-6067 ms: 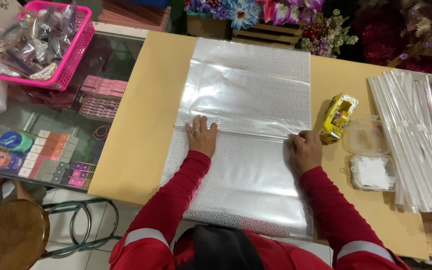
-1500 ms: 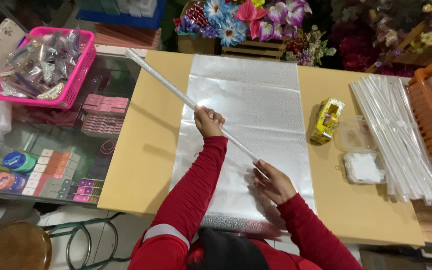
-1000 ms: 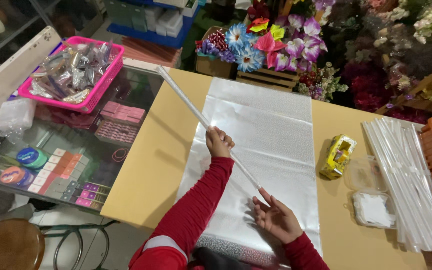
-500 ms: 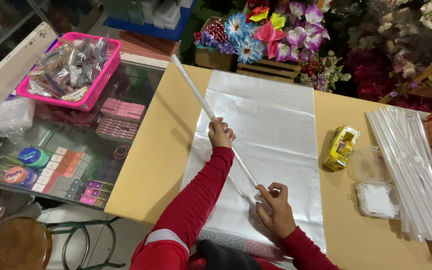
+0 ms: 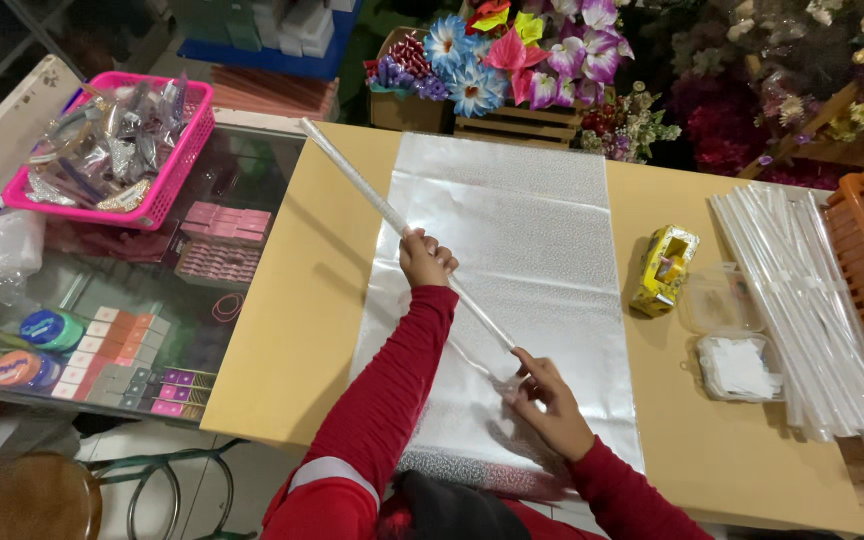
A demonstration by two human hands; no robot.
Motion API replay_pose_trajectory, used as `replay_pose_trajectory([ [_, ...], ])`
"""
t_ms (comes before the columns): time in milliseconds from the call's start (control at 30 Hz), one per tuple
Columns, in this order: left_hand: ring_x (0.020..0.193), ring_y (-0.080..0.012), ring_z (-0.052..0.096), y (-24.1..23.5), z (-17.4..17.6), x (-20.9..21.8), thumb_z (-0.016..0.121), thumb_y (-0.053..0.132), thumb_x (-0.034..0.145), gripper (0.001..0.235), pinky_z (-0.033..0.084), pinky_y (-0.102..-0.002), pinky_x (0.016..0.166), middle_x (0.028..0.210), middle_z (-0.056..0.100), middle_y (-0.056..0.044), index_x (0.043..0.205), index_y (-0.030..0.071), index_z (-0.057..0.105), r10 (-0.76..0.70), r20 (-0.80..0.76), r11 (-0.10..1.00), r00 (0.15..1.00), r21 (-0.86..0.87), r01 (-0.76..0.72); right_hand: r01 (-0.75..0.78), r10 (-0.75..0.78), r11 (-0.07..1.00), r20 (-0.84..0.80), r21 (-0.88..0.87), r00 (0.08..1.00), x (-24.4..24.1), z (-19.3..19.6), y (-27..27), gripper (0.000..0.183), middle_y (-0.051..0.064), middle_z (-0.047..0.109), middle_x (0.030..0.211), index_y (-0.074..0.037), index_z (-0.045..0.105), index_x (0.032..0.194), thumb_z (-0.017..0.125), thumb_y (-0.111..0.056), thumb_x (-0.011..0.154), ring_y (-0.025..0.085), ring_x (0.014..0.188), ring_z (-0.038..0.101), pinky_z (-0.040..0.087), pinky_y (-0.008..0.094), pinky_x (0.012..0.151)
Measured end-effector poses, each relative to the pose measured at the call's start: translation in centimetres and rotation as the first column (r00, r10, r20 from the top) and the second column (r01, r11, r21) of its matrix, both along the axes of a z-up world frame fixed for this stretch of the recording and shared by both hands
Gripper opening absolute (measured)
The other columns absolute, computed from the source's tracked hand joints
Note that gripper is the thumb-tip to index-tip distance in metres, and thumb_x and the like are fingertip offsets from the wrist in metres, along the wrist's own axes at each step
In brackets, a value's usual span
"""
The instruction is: The person wraps a clear plastic tube with bubble wrap on a table. They smooth the wrap, fold the edges, and secure the bundle with a rubber band. The person repeats this process with a second tube.
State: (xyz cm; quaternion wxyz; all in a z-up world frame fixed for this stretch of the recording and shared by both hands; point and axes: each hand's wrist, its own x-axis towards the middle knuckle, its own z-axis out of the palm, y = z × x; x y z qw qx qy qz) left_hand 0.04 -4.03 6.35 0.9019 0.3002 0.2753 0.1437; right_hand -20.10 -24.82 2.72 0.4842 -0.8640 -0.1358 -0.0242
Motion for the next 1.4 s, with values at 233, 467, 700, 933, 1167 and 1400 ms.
replay_pose_trajectory([
  [233, 0.047, -0.0086, 0.025, 0.8, -0.5, -1.2, 0.049, 0.04, 0.102, 0.025, 0.019, -0.026, 0.04, 0.066, 0.035, 0.004, 0.095, 0.016, 0.049, -0.031, 0.185, 0.997, 0.982, -0.071, 0.045, 0.411, 0.823, 0.045, -0.267, 0.91, 0.502, -1.1, 0.7, -0.5, 0.083, 0.004, 0.047, 0.1, -0.017, 0.031, 0.161, 0.069, -0.032, 0.089, 0.014, 0.079, 0.048, 0.046, 0.032, 0.075],
  [467, 0.049, -0.0108, 0.033, 1.2, -2.2, -0.8, 0.04, 0.037, 0.102, 0.029, 0.028, -0.027, 0.041, 0.07, 0.04, 0.001, 0.104, 0.01, 0.05, -0.078, -0.008, 0.997, 0.997, 0.01, 0.078, -0.24, 0.318, 0.933, -0.3, 0.269, 0.899, -1.6, 1.6, 0.1, 0.086, 0.001, 0.042, 0.094, -0.017, 0.032, 0.163, 0.075, -0.01, 0.089, 0.012, 0.074, 0.045, 0.045, 0.026, 0.069],
  [700, 0.05, -0.0126, 0.035, 1.2, -4.8, 0.1, 0.033, 0.032, 0.103, 0.028, 0.031, -0.03, 0.044, 0.073, 0.042, -0.001, 0.108, 0.01, 0.048, -0.086, -0.042, 0.995, 0.995, 0.054, 0.088, -0.161, 0.181, 0.906, 0.014, -0.39, 0.983, -1.0, 0.2, -0.2, 0.075, 0.006, 0.035, 0.101, -0.024, 0.045, 0.154, 0.068, -0.023, 0.082, 0.02, 0.078, 0.045, 0.05, 0.032, 0.057],
  [933, 0.051, -0.0104, 0.034, 0.2, -1.9, -0.5, 0.041, 0.037, 0.106, 0.023, 0.031, -0.027, 0.044, 0.079, 0.043, 0.0, 0.1, 0.014, 0.043, -0.166, 0.05, 0.97, 0.985, 0.185, 0.154, -0.004, 0.18, 0.76, 0.204, -0.65, 0.962, 0.1, -1.8, -0.2, 0.061, 0.013, 0.049, 0.096, -0.026, 0.048, 0.148, 0.067, -0.026, 0.089, 0.022, 0.062, 0.048, 0.048, 0.036, 0.056],
  [1167, 0.047, -0.0114, 0.054, 2.6, -0.2, -3.6, 0.041, 0.031, 0.111, 0.027, 0.045, -0.024, 0.041, 0.073, 0.055, -0.001, 0.105, 0.01, 0.057, -0.64, 0.011, 0.468, 0.769, 0.799, 0.378, -0.005, 0.027, 0.991, 0.162, -0.132, 0.986, 4.0, -1.1, -3.8, 0.042, 0.007, 0.071, 0.102, -0.025, 0.077, 0.129, 0.074, -0.018, 0.088, 0.028, 0.094, 0.071, 0.057, 0.04, 0.084],
  [1400, 0.043, -0.0094, 0.054, 3.6, -2.6, -9.7, 0.053, 0.022, 0.106, 0.017, 0.046, -0.023, 0.039, 0.066, 0.057, 0.0, 0.108, 0.011, 0.064, -0.897, -0.144, 0.124, 0.418, 0.826, 0.549, 0.059, -0.16, 0.897, 0.196, 0.438, 0.968, 11.4, 11.6, -4.8, 0.058, 0.033, 0.05, 0.135, -0.003, 0.021, 0.162, 0.042, -0.002, 0.107, 0.041, 0.115, 0.058, 0.054, 0.051, 0.097],
])
